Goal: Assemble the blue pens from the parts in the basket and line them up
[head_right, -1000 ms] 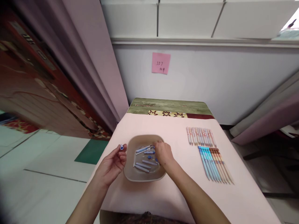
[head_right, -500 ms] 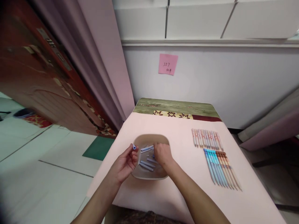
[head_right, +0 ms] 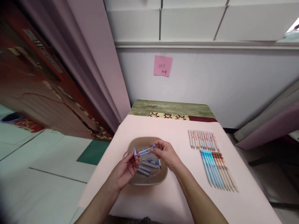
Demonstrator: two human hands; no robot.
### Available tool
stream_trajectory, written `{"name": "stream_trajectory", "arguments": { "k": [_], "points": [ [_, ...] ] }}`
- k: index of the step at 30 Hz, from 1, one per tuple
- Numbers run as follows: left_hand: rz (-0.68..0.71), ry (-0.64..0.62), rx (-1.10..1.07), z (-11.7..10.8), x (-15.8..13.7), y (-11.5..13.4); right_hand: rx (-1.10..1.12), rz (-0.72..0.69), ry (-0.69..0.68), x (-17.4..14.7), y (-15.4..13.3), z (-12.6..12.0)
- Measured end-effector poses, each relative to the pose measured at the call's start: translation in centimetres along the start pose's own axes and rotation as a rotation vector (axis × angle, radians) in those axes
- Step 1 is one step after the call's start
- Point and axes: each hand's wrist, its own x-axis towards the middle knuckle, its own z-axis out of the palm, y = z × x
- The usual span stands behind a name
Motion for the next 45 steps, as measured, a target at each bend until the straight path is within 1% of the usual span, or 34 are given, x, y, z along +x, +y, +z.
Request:
{"name": "stream_trajectory", "arguments": {
  "k": [3, 4, 5, 6, 9, 10, 11, 12, 16, 20, 24, 28, 31, 33, 35, 38, 40, 42, 45],
  "points": [
    [0.017, 0.024, -0.023, 0.0, -0.3, 0.5, -0.017, -0.015, -0.01, 0.9, 0.6, 0.0],
    [0.021, 0.019, -0.031, -0.1, -0.4, 0.8, -0.073, -0.025, 0.003, 1.2, 0.8, 0.0],
    [0.023, 0.009, -0.037, -0.1, -0.5, 1.1, -0.177, -0.04, 0.027, 1.4, 1.1, -0.1],
    [0.029, 0.003, -0.044, -0.2, -0.6, 1.4, -0.353, -0.059, 0.051, 1.6, 1.3, -0.1],
    [0.063, 0.017, -0.06, -0.6, -0.9, 2.3, -1.022, -0.099, 0.078, 2.1, 1.6, 0.3],
    [0.075, 0.025, -0.067, -0.7, -1.0, 2.6, -1.182, -0.096, 0.067, 2.3, 1.7, 0.6],
    [0.084, 0.028, -0.074, -0.8, -1.1, 2.8, -1.282, -0.083, 0.056, 2.5, 1.8, 1.0],
    [0.088, 0.025, -0.081, -0.9, -1.2, 3.1, -1.329, -0.066, 0.046, 2.7, 1.9, 1.4],
    [0.094, 0.008, -0.104, -1.4, -1.6, 3.7, -1.446, -0.023, -0.027, 3.4, 3.0, 2.9],
    [0.078, 0.0, -0.121, -1.7, -1.7, 3.5, -1.505, -0.028, -0.098, 3.6, 3.8, 3.6],
    [0.052, -0.001, -0.12, -1.8, -1.6, 3.1, -1.503, -0.046, -0.078, 3.2, 3.2, 3.2],
    [0.065, -0.002, -0.114, -1.7, -1.2, 3.1, -1.483, -0.056, -0.001, 2.0, 1.5, 1.6],
    [0.084, 0.008, -0.121, -1.4, -0.8, 3.3, -1.502, -0.022, 0.032, 0.5, 1.0, 0.7],
    [0.093, 0.014, -0.123, -1.1, -0.6, 3.3, -1.523, 0.017, 0.022, -0.3, 1.5, 0.8],
    [0.102, 0.016, -0.117, -0.7, -0.5, 3.2, -1.541, 0.055, -0.014, -0.8, 2.5, 1.6],
    [0.104, 0.01, -0.11, -0.5, -0.5, 3.1, -1.554, 0.08, -0.068, -0.8, 3.9, 3.2],
    [0.107, 0.01, -0.109, -0.7, -0.6, 3.2, -1.557, 0.082, -0.086, -0.6, 4.4, 3.8],
    [0.116, 0.019, -0.109, -1.0, -0.8, 3.3, -1.556, 0.081, -0.096, -0.5, 4.4, 3.9],
    [0.118, 0.034, -0.117, -1.2, -0.9, 3.4, -1.554, 0.086, -0.069, -0.5, 3.8, 3.0]
  ]
}}
